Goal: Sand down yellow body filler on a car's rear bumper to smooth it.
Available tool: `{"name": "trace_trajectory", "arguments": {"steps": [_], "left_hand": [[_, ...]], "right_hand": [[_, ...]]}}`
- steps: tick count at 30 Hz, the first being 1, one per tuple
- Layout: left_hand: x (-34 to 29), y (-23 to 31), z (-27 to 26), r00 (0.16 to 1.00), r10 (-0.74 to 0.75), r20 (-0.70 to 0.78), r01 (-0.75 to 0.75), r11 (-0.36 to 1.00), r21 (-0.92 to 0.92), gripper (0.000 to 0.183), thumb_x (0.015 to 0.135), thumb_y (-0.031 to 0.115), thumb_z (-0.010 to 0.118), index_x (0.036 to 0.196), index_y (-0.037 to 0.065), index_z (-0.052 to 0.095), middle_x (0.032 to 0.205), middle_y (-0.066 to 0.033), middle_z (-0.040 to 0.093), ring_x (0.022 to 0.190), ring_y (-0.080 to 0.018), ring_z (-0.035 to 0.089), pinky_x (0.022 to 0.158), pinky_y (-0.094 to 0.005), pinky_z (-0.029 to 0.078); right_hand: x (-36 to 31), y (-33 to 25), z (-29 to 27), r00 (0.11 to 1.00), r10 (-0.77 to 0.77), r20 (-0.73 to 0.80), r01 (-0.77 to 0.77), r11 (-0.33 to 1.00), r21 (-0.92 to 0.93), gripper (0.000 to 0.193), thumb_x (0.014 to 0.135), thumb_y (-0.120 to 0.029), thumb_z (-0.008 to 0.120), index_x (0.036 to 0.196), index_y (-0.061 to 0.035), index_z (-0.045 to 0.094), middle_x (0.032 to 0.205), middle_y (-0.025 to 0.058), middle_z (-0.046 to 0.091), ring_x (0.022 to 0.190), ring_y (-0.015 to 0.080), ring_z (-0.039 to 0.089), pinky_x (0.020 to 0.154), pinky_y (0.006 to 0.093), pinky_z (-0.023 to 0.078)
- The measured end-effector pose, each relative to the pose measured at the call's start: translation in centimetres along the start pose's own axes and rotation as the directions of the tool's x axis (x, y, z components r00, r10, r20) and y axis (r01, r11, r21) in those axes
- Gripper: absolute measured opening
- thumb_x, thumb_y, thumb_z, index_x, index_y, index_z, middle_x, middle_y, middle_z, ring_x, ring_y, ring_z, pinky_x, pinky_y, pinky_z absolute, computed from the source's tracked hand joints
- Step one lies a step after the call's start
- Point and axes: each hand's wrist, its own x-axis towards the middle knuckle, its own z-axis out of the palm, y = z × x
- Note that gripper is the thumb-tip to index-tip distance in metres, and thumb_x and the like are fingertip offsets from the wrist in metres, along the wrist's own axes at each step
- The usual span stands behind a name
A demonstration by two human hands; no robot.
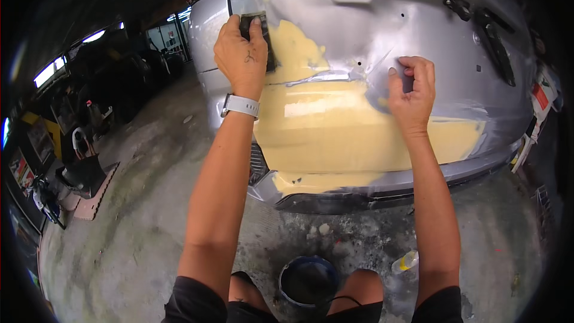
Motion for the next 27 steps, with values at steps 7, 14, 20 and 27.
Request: {"name": "trace_trajectory", "arguments": {"steps": [7, 14, 20, 27], "left_hand": [[-0.4, 0.2, -0.4, 0.971, 0.195, -0.136, -0.189, 0.980, 0.061, 0.030, 0.094, 0.027, 0.076, 0.096, -0.003, 0.071, 0.082, -0.0233, 0.073, 0.076, -0.0428, 0.071, 0.069, -0.0460, 0.054], [-1.8, -1.3, 0.1, 0.992, 0.055, -0.109, -0.054, 0.998, 0.012, 0.032, 0.093, 0.030, 0.074, 0.093, -0.001, 0.070, 0.083, -0.0246, 0.072, 0.080, -0.0478, 0.069, 0.073, -0.0508, 0.052], [2.7, 1.5, -1.1, 0.993, 0.104, -0.051, -0.106, 0.994, -0.035, 0.028, 0.093, 0.026, 0.074, 0.090, -0.001, 0.067, 0.081, -0.0256, 0.070, 0.080, -0.0488, 0.068, 0.071, -0.0522, 0.051], [-0.8, -1.1, -1.1, 1.000, 0.005, 0.003, -0.005, 0.999, 0.040, 0.029, 0.094, 0.027, 0.075, 0.091, -0.001, 0.070, 0.075, -0.0230, 0.070, 0.072, -0.0445, 0.068, 0.065, -0.0466, 0.051]], "right_hand": [[-0.2, 0.3, 0.2, 1.000, -0.015, -0.017, 0.015, 1.000, -0.005, 0.025, 0.084, -0.010, 0.076, 0.107, -0.0077, 0.068, 0.110, 0.0059, 0.063, 0.092, 0.0221, 0.058, 0.092, 0.0366, 0.045], [-0.2, 0.3, 0.5, 0.998, -0.045, -0.036, 0.046, 0.999, 0.014, 0.024, 0.084, -0.010, 0.076, 0.106, -0.0077, 0.068, 0.109, 0.0060, 0.064, 0.090, 0.0224, 0.058, 0.090, 0.0369, 0.046], [0.2, -0.4, 0.1, 0.999, 0.005, -0.044, -0.004, 1.000, 0.030, 0.024, 0.084, -0.010, 0.076, 0.106, -0.0074, 0.068, 0.109, 0.0066, 0.064, 0.090, 0.0227, 0.058, 0.090, 0.0373, 0.046], [-0.4, 0.4, 0.3, 1.000, -0.005, -0.023, 0.005, 1.000, 0.019, 0.023, 0.084, -0.010, 0.075, 0.106, -0.0072, 0.068, 0.109, 0.0071, 0.064, 0.091, 0.0230, 0.058, 0.090, 0.0374, 0.046]]}}
